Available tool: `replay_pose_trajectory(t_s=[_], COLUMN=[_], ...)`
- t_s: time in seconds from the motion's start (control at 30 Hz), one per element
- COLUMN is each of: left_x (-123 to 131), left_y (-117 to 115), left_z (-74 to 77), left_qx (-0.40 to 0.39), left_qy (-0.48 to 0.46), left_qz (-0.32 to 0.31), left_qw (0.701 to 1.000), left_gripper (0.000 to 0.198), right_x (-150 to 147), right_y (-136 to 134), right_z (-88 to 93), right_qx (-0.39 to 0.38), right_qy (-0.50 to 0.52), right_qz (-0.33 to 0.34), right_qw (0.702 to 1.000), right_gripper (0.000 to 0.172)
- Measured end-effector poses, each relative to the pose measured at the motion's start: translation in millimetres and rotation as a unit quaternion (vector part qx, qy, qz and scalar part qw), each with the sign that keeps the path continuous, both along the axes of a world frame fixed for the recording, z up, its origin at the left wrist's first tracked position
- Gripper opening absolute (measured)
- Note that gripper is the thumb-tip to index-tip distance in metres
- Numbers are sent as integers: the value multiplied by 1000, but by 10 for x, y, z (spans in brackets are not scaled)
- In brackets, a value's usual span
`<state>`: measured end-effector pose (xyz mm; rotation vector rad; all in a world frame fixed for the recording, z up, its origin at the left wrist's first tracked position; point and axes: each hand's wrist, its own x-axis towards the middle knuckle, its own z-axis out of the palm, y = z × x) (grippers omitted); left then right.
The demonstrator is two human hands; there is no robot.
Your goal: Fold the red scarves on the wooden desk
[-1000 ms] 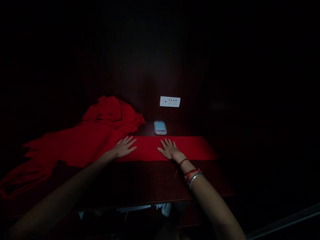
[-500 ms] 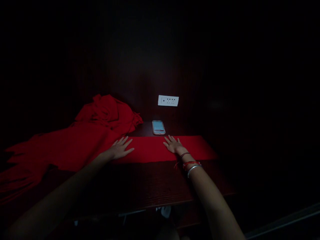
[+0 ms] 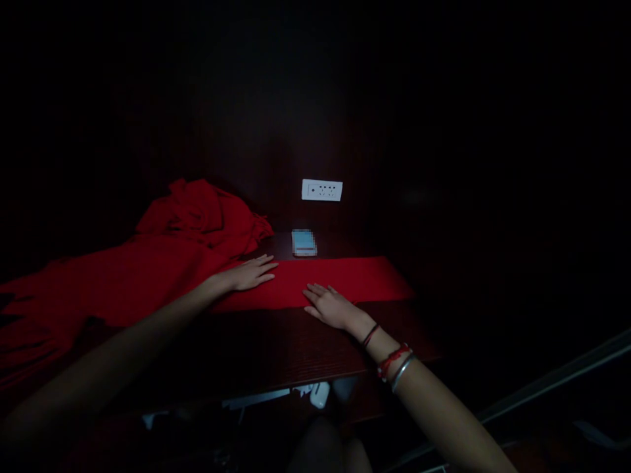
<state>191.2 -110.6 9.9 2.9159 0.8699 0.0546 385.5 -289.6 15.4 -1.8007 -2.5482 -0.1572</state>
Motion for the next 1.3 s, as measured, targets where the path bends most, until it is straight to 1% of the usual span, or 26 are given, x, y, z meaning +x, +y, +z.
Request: replay_pose_trajectory(t_s=[0.07, 0.13, 0.23, 0.3, 0.37, 0.47, 0.53, 0.63, 0.73, 0.83, 0.9, 0.97, 1.03, 1.1, 1.13, 1.2, 1.3], left_x=[163, 259, 276, 260, 271, 360, 436, 508, 476, 355, 265, 197, 164, 169, 188, 267, 514], left_y=[33, 53, 57, 62, 94, 221, 340, 499, 601, 671, 707, 730, 736, 727, 717, 684, 600], left_z=[-6, -49, -118, -119, -74, 38, 106, 178, 220, 237, 232, 216, 195, 174, 164, 144, 98], left_qx=[-21, -43, -38, -31, -37, -75, -115, -178, -242, -272, -278, -281, -279, -274, -272, -270, -269], left_qy=[23, 46, 41, 27, 5, -42, -48, -33, -32, -42, -52, -61, -69, -75, -79, -90, -118], left_qz=[-8, -6, 8, 12, 17, 54, 77, 78, 71, 76, 83, 86, 85, 78, 73, 61, 39], left_qw=[999, 998, 998, 999, 999, 995, 989, 980, 967, 958, 955, 954, 954, 956, 956, 957, 955], left_gripper=[58, 58, 57, 59, 60, 56, 49, 35, 29, 27, 27, 28, 29, 30, 30, 32, 36], right_x=[64, 124, 129, 68, -26, -159, -204, -179, -96, -63, -108, -197, -285, -327, -323, -269, -151], right_y=[-44, -68, -66, -34, 15, 78, 90, 53, -18, -66, -60, -27, 14, 43, 49, 39, -11], right_z=[7, 22, 47, 57, 58, 55, 58, 82, 116, 128, 115, 93, 77, 75, 79, 96, 127], right_qx=[25, 44, 63, 74, 84, 95, 102, 101, 103, 106, 106, 110, 106, 94, 92, 96, 75], right_qy=[-42, -86, -132, -147, -149, -139, -135, -121, -92, -74, -77, -89, -102, -106, -104, -95, -91], right_qz=[9, 16, 27, 27, 30, 37, 30, -7, -60, -92, -82, -46, -8, 1, -14, -69, -137], right_qw=[999, 995, 989, 986, 985, 985, 985, 987, 989, 987, 988, 989, 989, 990, 990, 988, 984], right_gripper=[37, 35, 33, 32, 29, 22, 20, 21, 23, 24, 24, 23, 21, 21, 20, 21, 22])
